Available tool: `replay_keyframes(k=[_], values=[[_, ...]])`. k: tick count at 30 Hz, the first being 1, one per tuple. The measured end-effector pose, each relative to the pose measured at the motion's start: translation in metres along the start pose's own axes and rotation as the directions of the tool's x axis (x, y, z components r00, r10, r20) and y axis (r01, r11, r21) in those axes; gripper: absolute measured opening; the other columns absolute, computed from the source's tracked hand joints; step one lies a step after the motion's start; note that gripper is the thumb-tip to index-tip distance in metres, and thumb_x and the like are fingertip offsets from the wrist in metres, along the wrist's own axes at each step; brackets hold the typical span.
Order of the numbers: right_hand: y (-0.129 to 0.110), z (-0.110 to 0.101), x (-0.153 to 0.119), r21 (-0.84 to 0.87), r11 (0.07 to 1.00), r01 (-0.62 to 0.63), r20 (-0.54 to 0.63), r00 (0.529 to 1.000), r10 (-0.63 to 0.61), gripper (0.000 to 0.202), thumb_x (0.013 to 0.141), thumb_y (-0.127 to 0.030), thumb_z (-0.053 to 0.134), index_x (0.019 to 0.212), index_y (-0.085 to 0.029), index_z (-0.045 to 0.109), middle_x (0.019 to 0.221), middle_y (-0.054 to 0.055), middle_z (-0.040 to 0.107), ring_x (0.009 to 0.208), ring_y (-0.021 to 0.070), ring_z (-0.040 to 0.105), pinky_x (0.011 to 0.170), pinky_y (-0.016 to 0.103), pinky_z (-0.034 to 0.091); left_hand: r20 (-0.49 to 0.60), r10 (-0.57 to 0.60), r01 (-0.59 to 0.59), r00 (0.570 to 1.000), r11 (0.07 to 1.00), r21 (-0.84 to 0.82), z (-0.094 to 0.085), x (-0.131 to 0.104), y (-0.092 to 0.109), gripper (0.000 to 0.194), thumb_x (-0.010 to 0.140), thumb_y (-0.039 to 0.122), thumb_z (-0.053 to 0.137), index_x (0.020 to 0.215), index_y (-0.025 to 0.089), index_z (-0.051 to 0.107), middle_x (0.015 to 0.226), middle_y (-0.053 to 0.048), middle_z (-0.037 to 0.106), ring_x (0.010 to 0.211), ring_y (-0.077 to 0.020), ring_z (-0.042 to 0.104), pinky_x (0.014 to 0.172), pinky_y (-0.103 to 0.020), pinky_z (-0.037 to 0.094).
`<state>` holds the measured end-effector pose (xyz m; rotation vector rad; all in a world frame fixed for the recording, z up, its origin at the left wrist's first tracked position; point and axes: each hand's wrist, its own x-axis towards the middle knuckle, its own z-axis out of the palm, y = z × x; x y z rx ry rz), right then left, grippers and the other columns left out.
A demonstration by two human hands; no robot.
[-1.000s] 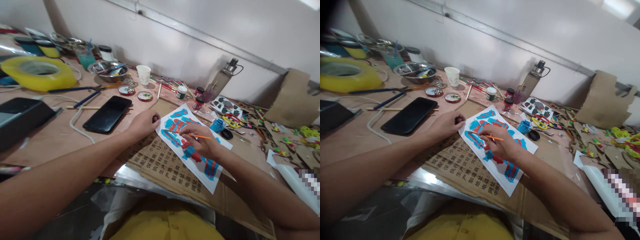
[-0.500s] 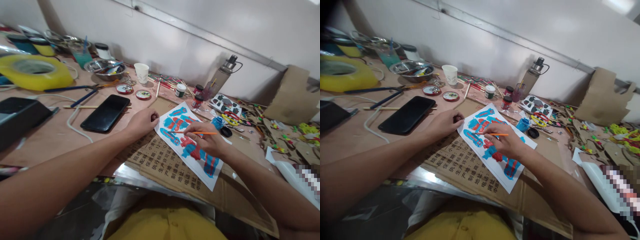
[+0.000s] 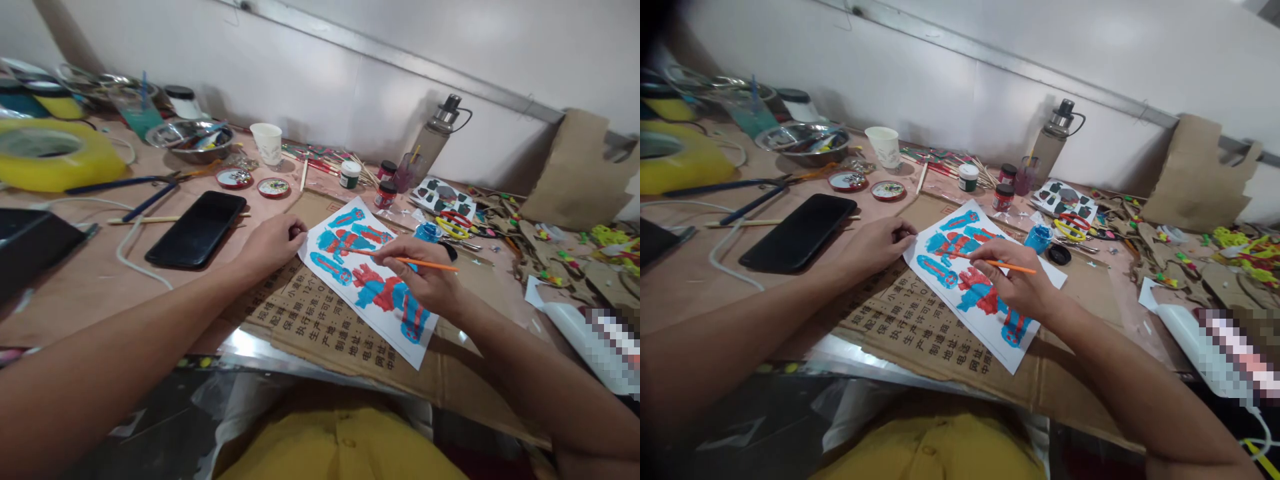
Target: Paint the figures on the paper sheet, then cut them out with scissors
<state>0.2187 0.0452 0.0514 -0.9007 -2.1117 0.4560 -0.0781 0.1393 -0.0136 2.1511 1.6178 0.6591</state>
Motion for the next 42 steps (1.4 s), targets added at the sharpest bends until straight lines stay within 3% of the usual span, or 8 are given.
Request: replay_keyframes(k=[4,6,14,20,25,29,42], values=[[-0.007,-0.01,-0.01,0.011,1.0,-0.029,-0.189,0.982,0.03,0.009,0.108,-0.025,0.07,0.107,-0.026,0.079,0.097,0.003,0.084,0.086,0.0177,0.081,0.077,0.029,0.064,0.004,0.004,-0.004,1.0,1.0,-0.013,-0.001,0.001,-0.002,0.024,0.09,0.036,0.054,0.095,0.022,0.073,0.1,-0.011,0.082,0.09,-0.0297,0.073,0.081,-0.039,0.052],[-0.007,-0.012,-0.014,-0.021,0.999,-0.026,-0.228,0.973,0.021,0.008,0.107,-0.023,0.07,0.107,-0.026,0.078,0.094,0.001,0.083,0.082,0.0163,0.08,0.075,0.027,0.063,0.002,0.009,-0.009,1.0,1.0,-0.013,-0.001,0.001,-0.002,0.024,0.09,0.036,0.054,0.095,0.022,0.073,0.099,-0.011,0.082,0.089,-0.0299,0.073,0.081,-0.039,0.052],[0.0,-0.005,-0.02,-0.111,0.994,-0.006,-0.128,0.992,-0.009,0.011,0.107,-0.023,0.067,0.104,-0.023,0.078,0.098,0.004,0.085,0.087,0.0181,0.081,0.076,0.028,0.063,-0.008,-0.002,0.002,1.0,1.0,0.0,-0.001,0.0,-0.002,0.025,0.091,0.036,0.053,0.095,0.022,0.073,0.098,-0.011,0.081,0.087,-0.0297,0.072,0.082,-0.039,0.052],[0.007,-0.003,-0.024,-0.199,0.979,-0.03,-0.161,0.987,-0.002,0.013,0.107,-0.023,0.066,0.106,-0.022,0.078,0.098,0.006,0.085,0.085,0.0199,0.081,0.076,0.031,0.064,-0.003,-0.009,0.009,1.0,1.0,0.017,-0.003,-0.001,0.001,0.023,0.09,0.035,0.054,0.094,0.022,0.073,0.097,-0.01,0.081,0.088,-0.029,0.072,0.082,-0.038,0.052],[0.014,0.008,-0.027,-0.208,0.978,-0.008,-0.076,0.997,-0.008,0.014,0.108,-0.023,0.064,0.109,-0.023,0.077,0.105,0.009,0.085,0.098,0.0235,0.082,0.088,0.037,0.066,0.023,-0.019,0.019,1.0,1.0,0.006,-0.004,0.0,0.001,0.022,0.09,0.036,0.055,0.092,0.023,0.073,0.093,-0.009,0.081,0.085,-0.0291,0.072,0.081,-0.039,0.054],[0.015,0.013,-0.027,-0.219,0.975,0.038,-0.008,0.999,-0.041,0.013,0.109,-0.024,0.063,0.106,-0.022,0.076,0.099,0.01,0.083,0.093,0.0233,0.08,0.084,0.037,0.066,0.024,-0.038,0.038,0.999,0.999,-0.002,-0.003,0.001,-0.001,0.021,0.09,0.035,0.057,0.093,0.023,0.074,0.094,-0.009,0.082,0.086,-0.029,0.073,0.081,-0.038,0.055],[0.019,0.015,-0.027,-0.201,0.98,0.017,-0.01,1.0,-0.019,0.014,0.109,-0.025,0.062,0.107,-0.022,0.075,0.101,0.009,0.083,0.093,0.022,0.079,0.084,0.036,0.066,0.03,-0.029,0.029,0.999,1.0,0.01,-0.004,0.0,0.001,0.023,0.09,0.036,0.055,0.095,0.022,0.073,0.1,-0.011,0.082,0.09,-0.031,0.074,0.084,-0.041,0.055]])
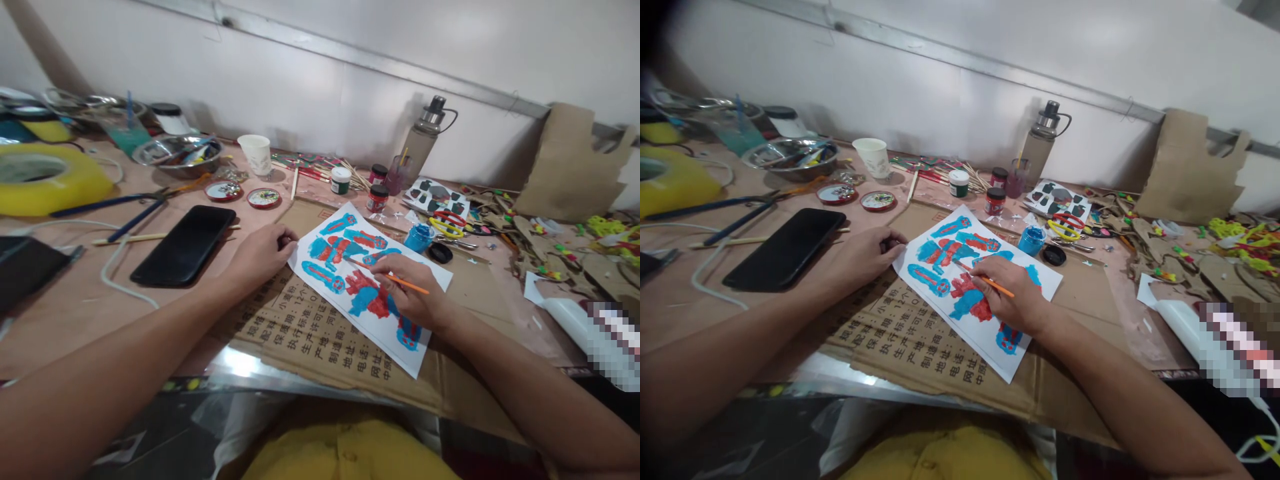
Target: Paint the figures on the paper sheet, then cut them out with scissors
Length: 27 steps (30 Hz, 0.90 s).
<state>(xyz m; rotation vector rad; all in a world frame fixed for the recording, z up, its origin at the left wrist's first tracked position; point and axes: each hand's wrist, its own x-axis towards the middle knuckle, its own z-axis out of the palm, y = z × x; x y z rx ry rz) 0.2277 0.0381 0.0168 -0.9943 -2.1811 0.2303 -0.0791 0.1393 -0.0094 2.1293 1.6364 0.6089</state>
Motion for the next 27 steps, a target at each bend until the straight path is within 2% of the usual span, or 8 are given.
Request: replay_keyframes(k=[5,10,16,21,27], values=[[-0.0005,-0.0016,0.0017,-0.003,1.0,0.011,-0.033,0.999,-0.011,0.014,0.108,-0.022,0.062,0.107,-0.023,0.075,0.102,0.009,0.083,0.096,0.0231,0.08,0.087,0.038,0.066,0.009,0.008,-0.008,1.0,1.0,-0.004,0.0009,0.0008,-0.0024,0.022,0.09,0.036,0.054,0.095,0.023,0.072,0.101,-0.011,0.082,0.09,-0.0301,0.074,0.083,-0.04,0.054],[-0.0018,-0.0008,0.0011,0.022,1.0,-0.008,0.023,1.0,0.008,0.013,0.107,-0.022,0.063,0.106,-0.023,0.076,0.1,0.009,0.083,0.092,0.0228,0.079,0.085,0.037,0.065,0.006,0.004,-0.004,1.0,1.0,0.002,0.0,0.001,-0.0022,0.021,0.09,0.036,0.055,0.094,0.024,0.072,0.099,-0.01,0.083,0.09,-0.0297,0.074,0.084,-0.039,0.055],[-0.0035,-0.0005,-0.0004,0.041,0.999,0.003,-0.044,0.999,-0.001,0.012,0.108,-0.023,0.063,0.106,-0.022,0.075,0.1,0.009,0.082,0.093,0.0221,0.079,0.085,0.035,0.064,0.011,0.002,-0.001,1.0,1.0,-0.011,-0.0002,0.0004,-0.0015,0.024,0.089,0.038,0.054,0.095,0.023,0.072,0.097,-0.01,0.081,0.088,-0.03,0.073,0.083,-0.04,0.055],[-0.0022,-0.0023,0.0003,0.023,1.0,0.018,0.03,0.999,-0.019,0.013,0.109,-0.026,0.063,0.106,-0.023,0.075,0.099,0.009,0.082,0.093,0.0227,0.079,0.085,0.036,0.065,0.008,0.002,-0.002,1.0,1.0,-0.016,0.0003,0.0005,-0.0016,0.024,0.089,0.038,0.054,0.095,0.023,0.072,0.098,-0.011,0.081,0.088,-0.0312,0.073,0.082,-0.041,0.054],[-0.0001,-0.0034,0.0004,0.024,1.0,-0.003,0.006,1.0,0.003,0.013,0.108,-0.025,0.063,0.109,-0.023,0.076,0.104,0.009,0.082,0.097,0.0235,0.079,0.088,0.039,0.065,0.013,-0.007,0.007,1.0,1.0,0.005,0.0008,0.0005,-0.0025,0.022,0.092,0.036,0.054,0.096,0.023,0.071,0.099,-0.011,0.082,0.089,-0.0301,0.074,0.081,-0.039,0.054]])
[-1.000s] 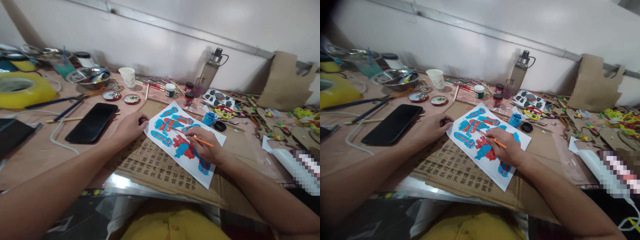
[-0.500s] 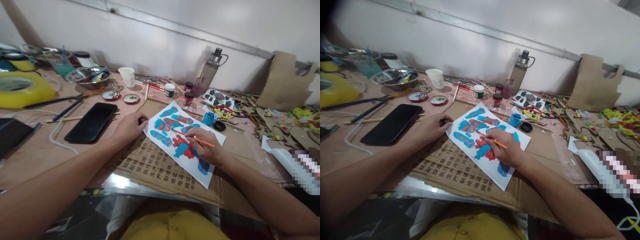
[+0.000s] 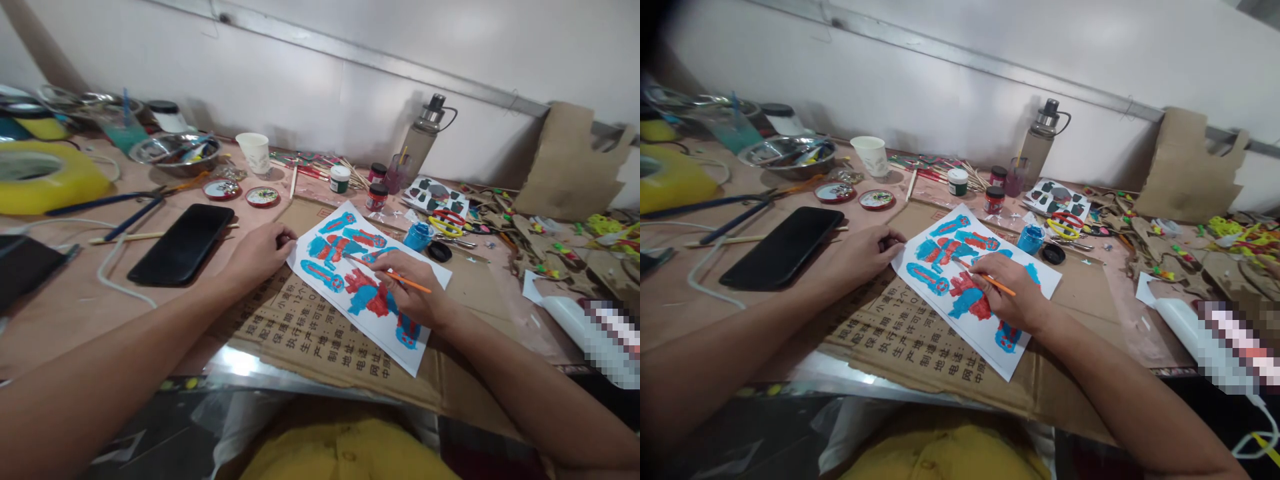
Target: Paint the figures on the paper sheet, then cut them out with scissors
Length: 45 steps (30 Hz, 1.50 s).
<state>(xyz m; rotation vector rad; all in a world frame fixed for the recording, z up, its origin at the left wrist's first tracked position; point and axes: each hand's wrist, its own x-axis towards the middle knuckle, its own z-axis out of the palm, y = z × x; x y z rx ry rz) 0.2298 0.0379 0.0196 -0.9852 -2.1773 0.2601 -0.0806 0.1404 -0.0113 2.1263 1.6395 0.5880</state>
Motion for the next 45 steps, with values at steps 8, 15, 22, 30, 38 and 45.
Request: replay_keyframes(k=[8,15,22,30,38,45], values=[[0.001,0.0,0.0,-0.014,0.999,0.05,0.008,0.999,-0.05,0.013,0.109,-0.026,0.063,0.108,-0.024,0.076,0.104,0.01,0.082,0.098,0.0242,0.079,0.089,0.04,0.066,0.005,0.001,-0.001,1.0,1.0,-0.007,0.0,0.0,0.001,0.023,0.091,0.037,0.054,0.097,0.023,0.072,0.101,-0.012,0.081,0.091,-0.0309,0.074,0.082,-0.04,0.053],[-0.002,-0.001,0.001,0.026,0.999,0.035,0.012,0.999,-0.035,0.012,0.107,-0.023,0.065,0.104,-0.022,0.076,0.1,0.009,0.083,0.094,0.0236,0.08,0.087,0.038,0.066,-0.008,0.0,-0.001,1.0,1.0,-0.016,-0.001,-0.001,0.001,0.025,0.089,0.039,0.054,0.096,0.023,0.072,0.099,-0.012,0.081,0.089,-0.0318,0.073,0.082,-0.041,0.053],[0.001,0.009,0.003,0.34,0.889,-0.307,-0.142,0.918,0.371,0.021,0.104,-0.04,0.071,0.093,-0.022,0.074,0.082,0.004,0.08,0.073,0.0185,0.077,0.07,0.032,0.065,-0.015,0.007,-0.007,1.0,1.0,-0.023,0.001,0.001,0.001,0.025,0.087,0.04,0.054,0.093,0.023,0.072,0.096,-0.011,0.081,0.087,-0.0313,0.072,0.081,-0.041,0.052],[0.006,0.014,0.015,0.622,0.596,-0.508,-0.059,0.728,0.683,0.059,0.077,-0.078,0.086,0.084,-0.023,0.066,0.071,0.002,0.078,0.061,0.0185,0.076,0.061,0.033,0.068,-0.015,0.0,0.0,1.0,1.0,-0.026,0.002,0.002,-0.001,0.027,0.086,0.04,0.053,0.094,0.023,0.072,0.093,-0.01,0.08,0.084,-0.0302,0.071,0.076,-0.04,0.05],[0.005,0.015,0.015,0.636,0.605,-0.48,-0.083,0.736,0.671,0.057,0.079,-0.076,0.085,0.085,-0.023,0.066,0.073,0.002,0.079,0.062,0.018,0.076,0.062,0.033,0.067,-0.001,-0.007,0.007,1.0,1.0,-0.012,-0.002,0.0,0.003,0.026,0.087,0.039,0.054,0.096,0.023,0.073,0.097,-0.011,0.081,0.088,-0.0314,0.073,0.081,-0.041,0.053],[0.003,0.015,0.015,0.605,0.659,-0.447,-0.141,0.754,0.641,0.055,0.082,-0.074,0.084,0.084,-0.022,0.066,0.07,0.002,0.078,0.06,0.0171,0.075,0.062,0.032,0.067,-0.011,0.008,-0.008,1.0,1.0,-0.011,0.0,0.001,0.002,0.027,0.087,0.039,0.054,0.095,0.022,0.072,0.097,-0.012,0.081,0.087,-0.0314,0.072,0.082,-0.041,0.053]])
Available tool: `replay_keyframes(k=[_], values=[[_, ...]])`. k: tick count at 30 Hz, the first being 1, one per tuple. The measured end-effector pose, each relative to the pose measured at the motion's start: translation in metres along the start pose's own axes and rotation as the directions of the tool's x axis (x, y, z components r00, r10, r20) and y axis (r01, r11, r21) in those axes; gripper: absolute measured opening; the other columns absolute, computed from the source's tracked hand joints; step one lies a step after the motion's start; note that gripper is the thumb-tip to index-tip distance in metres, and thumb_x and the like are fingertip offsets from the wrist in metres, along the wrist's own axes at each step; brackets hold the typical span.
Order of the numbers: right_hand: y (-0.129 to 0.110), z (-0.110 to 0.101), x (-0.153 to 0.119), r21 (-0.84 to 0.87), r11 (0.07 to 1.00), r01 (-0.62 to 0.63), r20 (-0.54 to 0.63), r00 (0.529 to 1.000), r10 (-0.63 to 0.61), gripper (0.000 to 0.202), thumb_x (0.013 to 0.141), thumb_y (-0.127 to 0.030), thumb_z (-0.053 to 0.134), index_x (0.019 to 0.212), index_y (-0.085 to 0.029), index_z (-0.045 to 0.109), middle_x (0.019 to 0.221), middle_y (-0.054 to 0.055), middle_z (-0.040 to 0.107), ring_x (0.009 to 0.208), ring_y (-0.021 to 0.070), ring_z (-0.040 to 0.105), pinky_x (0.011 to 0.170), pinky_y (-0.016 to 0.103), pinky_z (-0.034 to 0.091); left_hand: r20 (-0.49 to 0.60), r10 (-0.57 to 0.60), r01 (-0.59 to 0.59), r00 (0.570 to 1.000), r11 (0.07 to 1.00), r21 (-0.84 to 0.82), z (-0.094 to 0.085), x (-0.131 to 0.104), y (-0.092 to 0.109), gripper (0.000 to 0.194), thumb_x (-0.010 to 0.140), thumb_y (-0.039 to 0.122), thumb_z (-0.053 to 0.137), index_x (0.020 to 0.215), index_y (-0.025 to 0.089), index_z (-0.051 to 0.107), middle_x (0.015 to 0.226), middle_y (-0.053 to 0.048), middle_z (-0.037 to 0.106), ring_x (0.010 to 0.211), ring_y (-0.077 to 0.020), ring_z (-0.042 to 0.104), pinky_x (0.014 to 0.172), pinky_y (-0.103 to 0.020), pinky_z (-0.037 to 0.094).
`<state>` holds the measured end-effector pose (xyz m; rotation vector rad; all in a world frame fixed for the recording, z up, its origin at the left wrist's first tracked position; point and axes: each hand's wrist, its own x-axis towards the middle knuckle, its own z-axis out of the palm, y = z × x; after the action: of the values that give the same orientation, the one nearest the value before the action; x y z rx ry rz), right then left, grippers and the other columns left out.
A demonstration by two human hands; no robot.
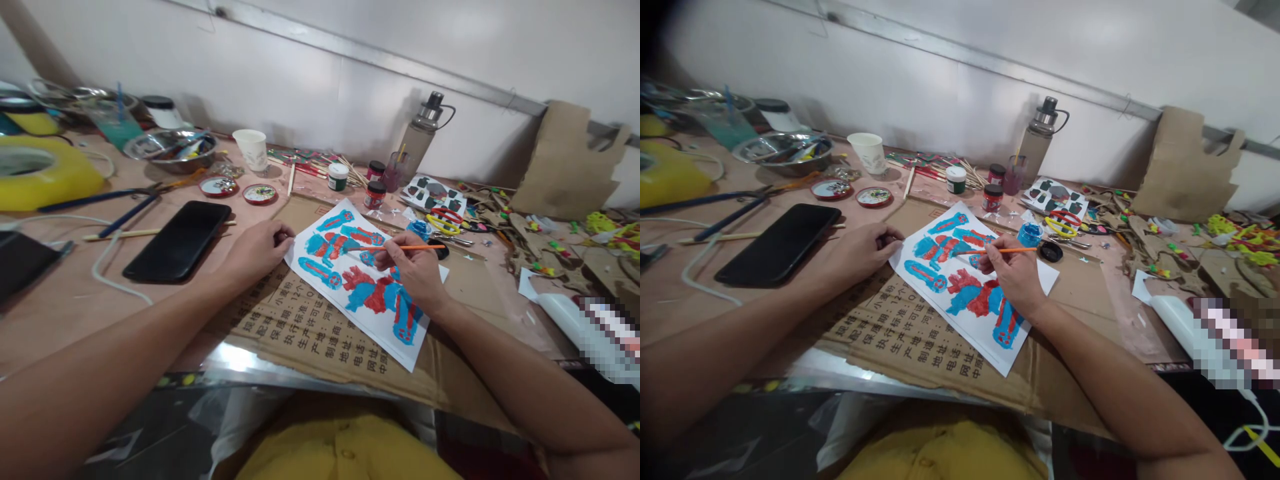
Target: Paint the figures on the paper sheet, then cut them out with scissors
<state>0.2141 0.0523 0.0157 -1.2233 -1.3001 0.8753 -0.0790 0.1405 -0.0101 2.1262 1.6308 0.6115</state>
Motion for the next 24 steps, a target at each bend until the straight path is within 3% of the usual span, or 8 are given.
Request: replay_keyframes(k=[5,10,13,19,24], values=[[-0.004,-0.001,0.001,0.015,1.0,0.01,-0.038,0.999,-0.009,0.049,0.084,-0.069,0.084,0.094,-0.024,0.069,0.07,-0.001,0.077,0.058,0.0164,0.073,0.06,0.032,0.065,-0.006,-0.006,0.006,1.0,1.0,-0.009,-0.001,0.0,0.0,0.026,0.085,0.039,0.055,0.094,0.022,0.073,0.095,-0.011,0.081,0.085,-0.031,0.072,0.081,-0.041,0.054],[-0.004,-0.003,-0.002,0.021,1.0,0.0,0.017,1.0,0.0,0.05,0.084,-0.07,0.085,0.094,-0.022,0.073,0.077,0.002,0.079,0.066,0.0179,0.076,0.067,0.034,0.068,-0.01,0.002,-0.002,1.0,1.0,-0.015,0.0,0.0,-0.002,0.027,0.086,0.039,0.054,0.094,0.022,0.074,0.094,-0.011,0.081,0.085,-0.0307,0.072,0.08,-0.041,0.054],[-0.001,-0.003,-0.009,-0.026,1.0,0.014,0.043,0.999,-0.012,0.043,0.087,-0.062,0.085,0.095,-0.022,0.073,0.078,0.002,0.079,0.07,0.0185,0.077,0.068,0.034,0.067,-0.018,0.006,-0.006,1.0,1.0,-0.007,0.001,0.001,-0.004,0.026,0.086,0.039,0.055,0.094,0.023,0.074,0.092,-0.01,0.081,0.084,-0.0307,0.071,0.08,-0.041,0.054],[0.0,-0.005,-0.015,-0.249,0.955,0.161,0.112,0.984,-0.137,0.018,0.099,-0.041,0.074,0.094,-0.024,0.074,0.077,0.001,0.079,0.068,0.0174,0.076,0.066,0.031,0.062,-0.022,0.011,-0.012,1.0,1.0,-0.014,0.003,0.001,-0.005,0.025,0.087,0.038,0.055,0.093,0.023,0.074,0.094,-0.011,0.081,0.084,-0.0309,0.071,0.081,-0.041,0.054],[-0.004,-0.004,-0.017,-0.34,0.902,0.267,0.22,0.955,-0.2,0.014,0.101,-0.033,0.068,0.093,-0.024,0.075,0.076,0.001,0.079,0.066,0.0166,0.074,0.065,0.03,0.059,-0.003,-0.002,0.002,1.0,1.0,-0.005,0.001,-0.001,0.0,0.025,0.088,0.039,0.054,0.095,0.023,0.073,0.097,-0.012,0.081,0.086,-0.0311,0.072,0.082,-0.041,0.054]])
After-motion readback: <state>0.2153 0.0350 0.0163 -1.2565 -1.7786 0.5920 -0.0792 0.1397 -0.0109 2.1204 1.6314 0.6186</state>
